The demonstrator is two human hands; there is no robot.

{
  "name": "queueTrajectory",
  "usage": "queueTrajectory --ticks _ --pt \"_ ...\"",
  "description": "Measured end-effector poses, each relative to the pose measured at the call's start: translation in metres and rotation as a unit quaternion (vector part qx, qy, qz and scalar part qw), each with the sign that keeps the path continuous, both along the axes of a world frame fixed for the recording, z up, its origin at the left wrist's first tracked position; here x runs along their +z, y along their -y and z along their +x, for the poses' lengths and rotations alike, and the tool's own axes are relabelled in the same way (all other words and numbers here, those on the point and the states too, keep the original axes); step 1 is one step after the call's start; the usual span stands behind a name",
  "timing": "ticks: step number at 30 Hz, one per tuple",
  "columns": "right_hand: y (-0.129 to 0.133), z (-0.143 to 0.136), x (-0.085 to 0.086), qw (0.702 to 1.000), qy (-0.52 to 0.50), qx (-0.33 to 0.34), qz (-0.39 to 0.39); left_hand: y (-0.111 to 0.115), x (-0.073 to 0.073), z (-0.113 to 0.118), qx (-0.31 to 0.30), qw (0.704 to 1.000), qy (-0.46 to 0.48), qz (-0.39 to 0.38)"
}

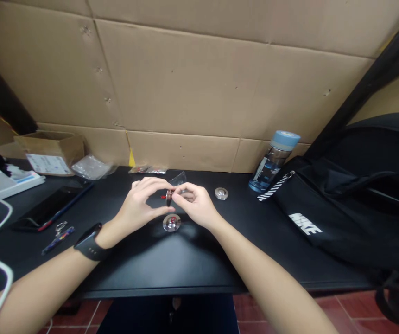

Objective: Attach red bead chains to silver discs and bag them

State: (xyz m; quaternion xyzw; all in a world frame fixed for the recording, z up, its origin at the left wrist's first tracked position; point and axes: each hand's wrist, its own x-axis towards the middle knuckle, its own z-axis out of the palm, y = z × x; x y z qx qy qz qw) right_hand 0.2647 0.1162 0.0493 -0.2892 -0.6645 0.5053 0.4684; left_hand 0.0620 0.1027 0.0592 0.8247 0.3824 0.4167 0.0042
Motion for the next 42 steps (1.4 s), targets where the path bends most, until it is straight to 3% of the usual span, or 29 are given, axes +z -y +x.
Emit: queueTrajectory --ticks 9,19,24,29,32,37,42 --pt "-0.003 0.001 -0.001 0.997 0.052 -0.032 0.054 -0.001 -0.001 0.002 0.008 1.000 -0.013 -0.002" --pt "-0.013 0.013 0.001 0.980 0.145 -0.094 0.096 -0.007 -0.004 0.000 0.054 0.995 -0.015 -0.077" --pt "-0.010 0.017 0.012 0.967 0.180 -0.114 0.141 -0.006 -0.005 0.000 0.028 0.993 -0.029 -0.112" --pt "-0.008 0.028 0.024 0.912 0.284 -0.136 0.262 -0.007 -0.011 -0.003 -0.048 0.983 -0.071 -0.159" --pt "-0.011 0.038 0.027 0.890 0.319 -0.147 0.291 -0.008 -0.013 -0.004 -0.078 0.975 -0.119 -0.173" --pt "-0.015 0.046 0.029 0.881 0.343 -0.156 0.285 -0.009 -0.015 -0.002 -0.109 0.964 -0.169 -0.174" --pt "-0.012 0.045 0.032 0.888 0.340 -0.145 0.274 -0.010 -0.014 -0.002 -0.072 0.973 -0.149 -0.161"
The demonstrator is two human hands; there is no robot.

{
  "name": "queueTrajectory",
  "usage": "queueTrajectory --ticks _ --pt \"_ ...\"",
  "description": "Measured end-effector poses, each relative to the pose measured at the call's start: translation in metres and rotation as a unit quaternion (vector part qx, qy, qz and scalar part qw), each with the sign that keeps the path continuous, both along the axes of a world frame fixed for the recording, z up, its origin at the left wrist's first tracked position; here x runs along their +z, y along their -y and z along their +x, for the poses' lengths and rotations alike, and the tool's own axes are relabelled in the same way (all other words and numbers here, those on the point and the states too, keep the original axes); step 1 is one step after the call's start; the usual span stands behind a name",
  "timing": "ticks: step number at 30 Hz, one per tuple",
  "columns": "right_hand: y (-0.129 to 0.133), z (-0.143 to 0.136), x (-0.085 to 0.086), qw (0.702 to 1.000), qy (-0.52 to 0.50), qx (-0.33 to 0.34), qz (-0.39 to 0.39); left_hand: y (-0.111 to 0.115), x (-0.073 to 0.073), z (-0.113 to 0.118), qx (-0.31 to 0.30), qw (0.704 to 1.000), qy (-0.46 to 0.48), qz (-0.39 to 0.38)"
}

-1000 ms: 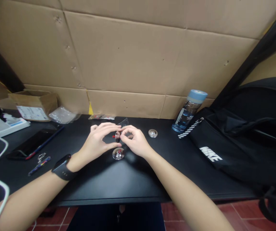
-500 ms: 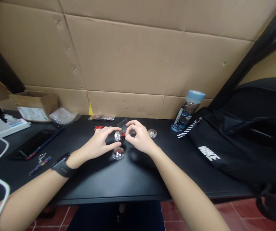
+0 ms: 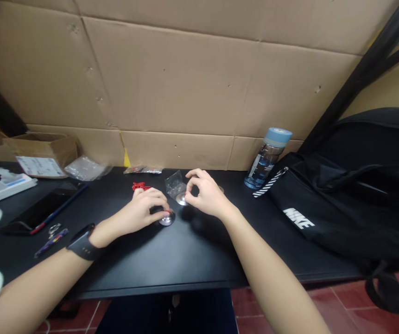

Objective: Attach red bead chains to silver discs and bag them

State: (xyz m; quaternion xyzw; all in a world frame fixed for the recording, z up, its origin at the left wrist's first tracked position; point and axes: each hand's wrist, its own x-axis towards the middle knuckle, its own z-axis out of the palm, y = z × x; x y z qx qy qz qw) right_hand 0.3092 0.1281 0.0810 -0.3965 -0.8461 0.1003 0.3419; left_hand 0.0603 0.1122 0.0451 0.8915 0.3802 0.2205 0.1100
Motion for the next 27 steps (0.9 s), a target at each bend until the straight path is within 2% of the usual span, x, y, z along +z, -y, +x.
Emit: queueTrajectory --ticks 6,12,21,27 --pt "0.004 -0.005 -0.001 0.999 0.003 0.039 -0.036 0.001 0.008 -0.003 0.048 0.997 0.053 0.035" --pt "-0.001 0.000 -0.006 0.995 0.066 0.019 -0.068 0.002 0.016 -0.008 0.065 0.995 0.058 0.042" --pt "-0.002 0.006 -0.009 0.988 0.123 0.025 -0.090 0.000 0.009 -0.008 0.024 1.000 0.011 0.010" --pt "-0.002 0.007 -0.008 0.985 0.144 0.031 -0.091 0.000 0.009 -0.008 0.018 1.000 0.000 0.012"
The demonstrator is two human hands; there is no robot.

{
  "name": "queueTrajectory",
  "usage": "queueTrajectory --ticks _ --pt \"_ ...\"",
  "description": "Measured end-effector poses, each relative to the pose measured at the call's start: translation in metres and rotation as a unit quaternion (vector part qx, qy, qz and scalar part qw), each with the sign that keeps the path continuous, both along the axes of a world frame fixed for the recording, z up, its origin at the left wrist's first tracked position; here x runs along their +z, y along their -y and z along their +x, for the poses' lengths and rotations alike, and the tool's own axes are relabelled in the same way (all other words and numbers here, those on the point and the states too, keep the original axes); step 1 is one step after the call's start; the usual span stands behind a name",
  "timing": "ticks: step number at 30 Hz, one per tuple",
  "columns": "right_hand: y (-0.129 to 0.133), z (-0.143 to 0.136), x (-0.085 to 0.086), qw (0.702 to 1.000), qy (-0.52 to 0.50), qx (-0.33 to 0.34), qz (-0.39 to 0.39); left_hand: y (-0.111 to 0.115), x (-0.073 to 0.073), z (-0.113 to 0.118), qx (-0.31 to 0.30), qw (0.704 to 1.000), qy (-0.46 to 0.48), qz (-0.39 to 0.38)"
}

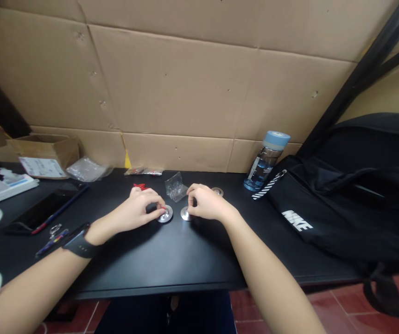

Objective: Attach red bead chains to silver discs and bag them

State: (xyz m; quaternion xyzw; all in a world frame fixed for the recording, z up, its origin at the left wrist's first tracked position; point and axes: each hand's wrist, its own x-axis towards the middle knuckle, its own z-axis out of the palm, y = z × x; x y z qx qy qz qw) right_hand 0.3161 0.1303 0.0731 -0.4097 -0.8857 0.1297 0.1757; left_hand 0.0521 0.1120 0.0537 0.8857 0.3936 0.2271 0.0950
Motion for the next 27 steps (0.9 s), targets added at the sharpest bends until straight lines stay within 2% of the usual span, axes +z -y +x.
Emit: queueTrajectory --ticks 10,17,21,27 --pt "0.001 0.003 0.006 1.000 0.011 0.006 -0.010 -0.002 -0.006 -0.001 0.002 1.000 -0.021 0.007" --pt "0.001 0.004 0.004 0.999 0.014 0.003 -0.034 -0.001 -0.007 -0.003 -0.007 0.999 -0.028 0.031" --pt "0.000 0.003 0.003 0.998 0.032 0.018 -0.045 -0.001 -0.008 -0.003 -0.032 0.998 -0.037 0.033" --pt "-0.001 0.003 0.000 0.998 0.052 0.020 -0.031 -0.003 -0.013 0.000 -0.030 0.998 -0.040 0.041"
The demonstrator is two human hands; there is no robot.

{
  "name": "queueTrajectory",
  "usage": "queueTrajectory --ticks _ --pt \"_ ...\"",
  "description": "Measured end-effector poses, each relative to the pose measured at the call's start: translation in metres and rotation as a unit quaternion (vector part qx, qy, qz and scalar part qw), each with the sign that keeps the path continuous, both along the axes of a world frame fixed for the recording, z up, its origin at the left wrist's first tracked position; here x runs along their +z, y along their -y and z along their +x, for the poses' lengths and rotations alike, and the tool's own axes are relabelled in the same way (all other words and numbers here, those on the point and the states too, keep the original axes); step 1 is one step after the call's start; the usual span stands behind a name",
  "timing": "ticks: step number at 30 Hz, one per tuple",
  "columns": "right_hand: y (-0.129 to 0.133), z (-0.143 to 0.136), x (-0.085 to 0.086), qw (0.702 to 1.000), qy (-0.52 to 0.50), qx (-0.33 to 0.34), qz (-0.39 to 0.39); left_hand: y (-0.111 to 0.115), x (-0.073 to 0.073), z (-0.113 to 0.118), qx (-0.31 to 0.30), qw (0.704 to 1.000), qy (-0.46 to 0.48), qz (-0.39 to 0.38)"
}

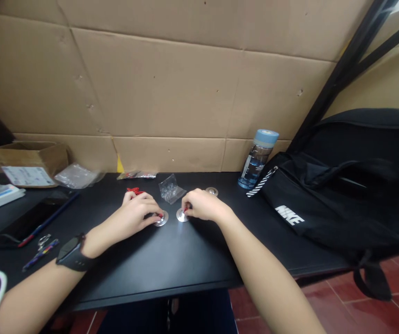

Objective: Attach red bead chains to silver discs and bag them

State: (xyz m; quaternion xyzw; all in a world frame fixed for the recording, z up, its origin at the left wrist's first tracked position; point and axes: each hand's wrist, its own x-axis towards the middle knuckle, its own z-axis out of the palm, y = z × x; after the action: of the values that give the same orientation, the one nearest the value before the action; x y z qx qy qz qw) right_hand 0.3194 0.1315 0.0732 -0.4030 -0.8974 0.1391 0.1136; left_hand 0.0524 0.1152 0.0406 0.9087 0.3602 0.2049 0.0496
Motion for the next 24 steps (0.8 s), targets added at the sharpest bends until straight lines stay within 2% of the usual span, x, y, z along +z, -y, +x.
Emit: queueTrajectory --ticks 7,11,17,24 --pt "-0.002 0.001 -0.005 1.000 0.011 -0.009 0.019 0.000 0.002 0.003 0.022 1.000 0.016 0.011" --pt "-0.002 0.001 -0.006 0.999 0.006 -0.014 0.033 0.000 0.002 0.003 0.057 0.998 0.034 0.012" --pt "0.002 -0.003 0.001 0.998 -0.008 -0.008 0.060 0.003 0.006 0.006 0.118 0.991 0.068 -0.002" --pt "0.001 -0.006 0.001 0.994 -0.090 0.001 0.070 0.007 0.014 0.008 0.154 0.983 0.099 -0.015"
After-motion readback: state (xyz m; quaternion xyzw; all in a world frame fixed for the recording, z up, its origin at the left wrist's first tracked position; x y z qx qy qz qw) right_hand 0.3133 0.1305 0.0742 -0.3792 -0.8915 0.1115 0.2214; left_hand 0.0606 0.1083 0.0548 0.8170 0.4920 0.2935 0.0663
